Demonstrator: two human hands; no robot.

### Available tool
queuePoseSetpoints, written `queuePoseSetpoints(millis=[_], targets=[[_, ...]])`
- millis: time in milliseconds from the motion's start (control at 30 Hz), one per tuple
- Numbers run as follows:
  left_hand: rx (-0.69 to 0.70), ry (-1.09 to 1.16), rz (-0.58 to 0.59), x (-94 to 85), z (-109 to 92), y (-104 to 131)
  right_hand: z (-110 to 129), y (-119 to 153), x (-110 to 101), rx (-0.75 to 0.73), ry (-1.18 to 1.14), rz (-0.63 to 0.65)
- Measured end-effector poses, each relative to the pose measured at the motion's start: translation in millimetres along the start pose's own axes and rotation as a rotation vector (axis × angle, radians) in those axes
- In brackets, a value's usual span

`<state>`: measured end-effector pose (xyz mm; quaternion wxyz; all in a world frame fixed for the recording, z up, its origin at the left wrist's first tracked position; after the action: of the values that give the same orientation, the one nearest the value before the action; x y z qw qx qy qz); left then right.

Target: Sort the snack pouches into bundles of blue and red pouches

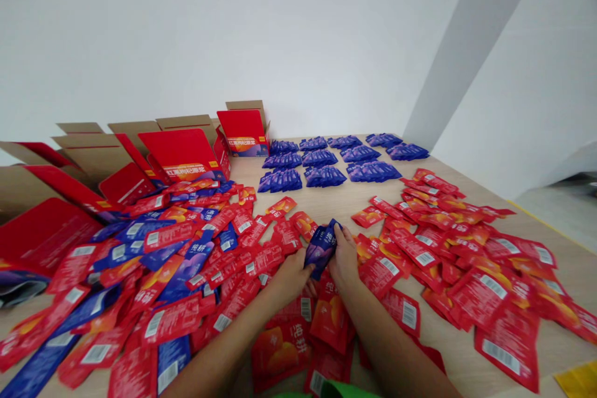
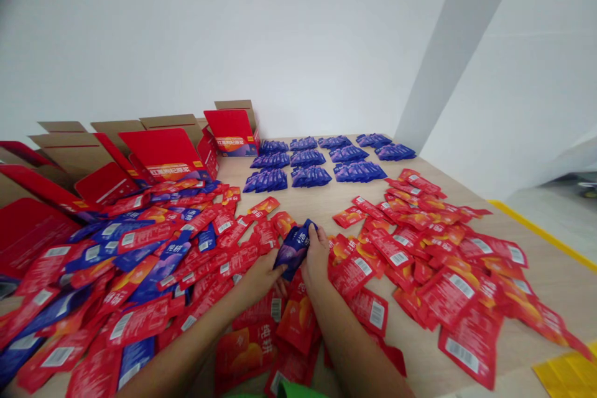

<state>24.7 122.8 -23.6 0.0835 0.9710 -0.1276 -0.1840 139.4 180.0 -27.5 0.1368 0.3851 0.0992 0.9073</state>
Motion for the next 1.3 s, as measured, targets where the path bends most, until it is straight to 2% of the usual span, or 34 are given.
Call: queuePoseSetpoints(millis=[100, 167, 233, 333, 367, 400, 467, 533, 600, 767, 1033, 1167, 1300], targets=[[-0.052, -0.049, 0.05, -2.6, 3.3, 10.2, -4.5, -2.1, -2.0, 0.024, -0.017, -0.002], [-0.037, -0.169, 0.019, -21.6, -1.1, 15.7, -4.6, -6.6, -8.2, 0.035, -0.061, -0.043], [-0.033, -0.335, -0.051, -55.4, -3.9, 18.4, -2.7, -11.0, -17.1, 0.039, -0.125, -0.114], [-0.042, -0.561, -0.268, -127.3, -4.4, 19.8, -1.6, -13.7, -22.8, 0.056, -0.181, -0.169], [-0.066, -0.766, -0.377, -153.5, -5.7, 21.8, -2.1, -13.4, -21.5, 0.063, -0.185, -0.162], [-0.123, -0.958, -0.414, -171.4, -2.3, 21.9, -3.0, -12.6, -19.5, 0.069, -0.185, -0.149], [-0.262, -1.196, -0.385, -191.7, 13.2, 18.7, -5.9, -10.3, -15.0, 0.08, -0.184, -0.117], [-0.355, -1.294, -0.35, -198.1, 26.6, 14.7, -9.5, -8.3, -12.9, 0.093, -0.181, -0.102], [-0.395, -1.315, -0.351, -197.2, 33.0, 10.5, -12.1, -7.8, -13.9, 0.102, -0.185, -0.109], [-0.396, -1.308, -0.37, -196.0, 31.2, 0.6, -11.5, -11.4, -16.0, 0.087, -0.194, -0.108], [-0.383, -1.283, -0.406, -219.7, 9.5, 7.8, -14.9, -15.4, -18.5, 0.09, -0.191, -0.105], [-0.399, -1.264, -0.469, -233.4, -9.0, 27.2, -15.1, -16.8, -19.1, 0.064, -0.179, -0.095], [-0.31, -1.161, -0.593, -251.2, -32.8, 52.8, -15.7, -15.7, -19.6, 0.058, -0.174, -0.108]])
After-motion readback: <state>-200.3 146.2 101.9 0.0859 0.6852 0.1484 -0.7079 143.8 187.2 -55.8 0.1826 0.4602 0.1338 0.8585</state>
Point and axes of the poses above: each hand's wrist, its own y-axis away from the middle knuckle, its own x-axis out of the palm, z = x × y, the point moved 10 cm from there along -y, towards the middle knuckle, and after that the axes turned 5 degrees about x, right-handed, at the moved point
